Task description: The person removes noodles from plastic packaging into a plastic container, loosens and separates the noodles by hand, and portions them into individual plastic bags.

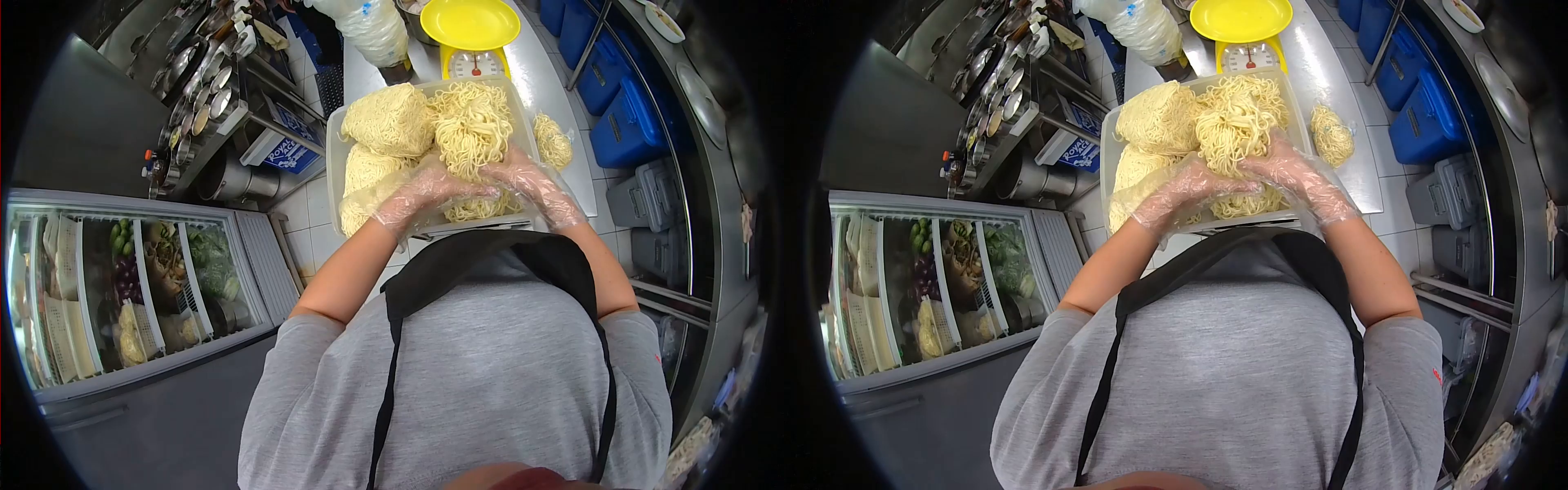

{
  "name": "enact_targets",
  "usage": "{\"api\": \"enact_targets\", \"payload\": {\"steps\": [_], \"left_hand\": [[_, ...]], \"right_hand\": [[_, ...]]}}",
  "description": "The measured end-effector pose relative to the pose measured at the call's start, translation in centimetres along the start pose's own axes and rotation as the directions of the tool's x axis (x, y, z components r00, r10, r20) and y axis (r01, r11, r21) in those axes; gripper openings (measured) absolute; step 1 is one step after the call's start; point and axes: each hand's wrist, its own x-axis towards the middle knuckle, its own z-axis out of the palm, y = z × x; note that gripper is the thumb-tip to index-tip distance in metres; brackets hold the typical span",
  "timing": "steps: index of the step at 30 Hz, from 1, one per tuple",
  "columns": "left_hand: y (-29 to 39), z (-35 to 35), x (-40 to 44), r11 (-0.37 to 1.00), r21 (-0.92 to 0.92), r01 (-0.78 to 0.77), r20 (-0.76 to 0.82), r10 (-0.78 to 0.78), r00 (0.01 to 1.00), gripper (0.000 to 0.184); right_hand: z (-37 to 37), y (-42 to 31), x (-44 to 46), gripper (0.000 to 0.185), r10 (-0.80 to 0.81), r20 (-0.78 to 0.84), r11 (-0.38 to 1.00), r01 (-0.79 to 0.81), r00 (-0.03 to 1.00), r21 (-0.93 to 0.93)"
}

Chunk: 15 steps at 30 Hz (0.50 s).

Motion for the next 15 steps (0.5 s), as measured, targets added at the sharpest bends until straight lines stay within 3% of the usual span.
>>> {"api": "enact_targets", "payload": {"steps": [1, 4, 7, 8, 10, 11, 13, 14, 15], "left_hand": [[-0.4, 0.2, 0.0, 0.967, -0.253, -0.040, -0.054, 0.027, 0.998, 0.089], [-0.6, 0.3, -0.5, 0.952, -0.305, 0.032, -0.145, -0.079, 0.986, 0.089], [-0.7, -0.8, -0.4, 0.973, -0.231, -0.025, -0.233, -0.030, 0.972, 0.081], [-0.7, -1.3, -0.7, 0.972, -0.232, -0.026, -0.236, -0.030, 0.971, 0.081], [0.0, -2.0, -1.3, 0.837, -0.548, 0.004, -0.202, -0.137, 0.970, 0.075], [0.6, -2.2, -1.6, 0.837, -0.548, 0.005, -0.202, -0.138, 0.970, 0.075], [2.8, -2.5, -2.5, 0.827, -0.539, 0.159, -0.193, -0.305, 0.933, 0.073], [2.7, -2.6, -2.5, 0.827, -0.540, 0.158, -0.197, -0.307, 0.931, 0.073], [2.5, -2.6, -2.6, 0.892, -0.424, 0.158, -0.194, -0.260, 0.946, 0.073]], "right_hand": [[0.0, 0.3, 0.1, 0.077, -0.037, 0.013, 0.996, 0.035, 0.999, 0.085], [0.3, -0.3, -0.5, 0.081, -0.037, 0.036, 0.970, 0.027, 0.999, 0.240], [0.3, -2.2, -0.9, 0.089, -0.056, 0.154, 0.934, -0.003, 0.986, 0.357], [0.3, -3.3, -1.1, 0.089, -0.056, 0.156, 0.935, -0.003, 0.986, 0.356], [0.4, -5.2, -1.6, 0.097, -0.016, 0.243, 0.952, -0.060, 0.970, 0.301], [0.5, -4.9, -1.4, 0.097, -0.016, 0.243, 0.952, -0.060, 0.970, 0.301], [1.0, -4.2, -0.9, 0.099, 0.122, 0.193, 0.954, -0.169, 0.974, 0.249], [1.2, -4.3, -0.8, 0.099, 0.121, 0.198, 0.954, -0.169, 0.973, 0.247], [1.5, -4.5, -0.7, 0.102, 0.056, 0.260, 0.978, -0.105, 0.964, 0.179]]}}
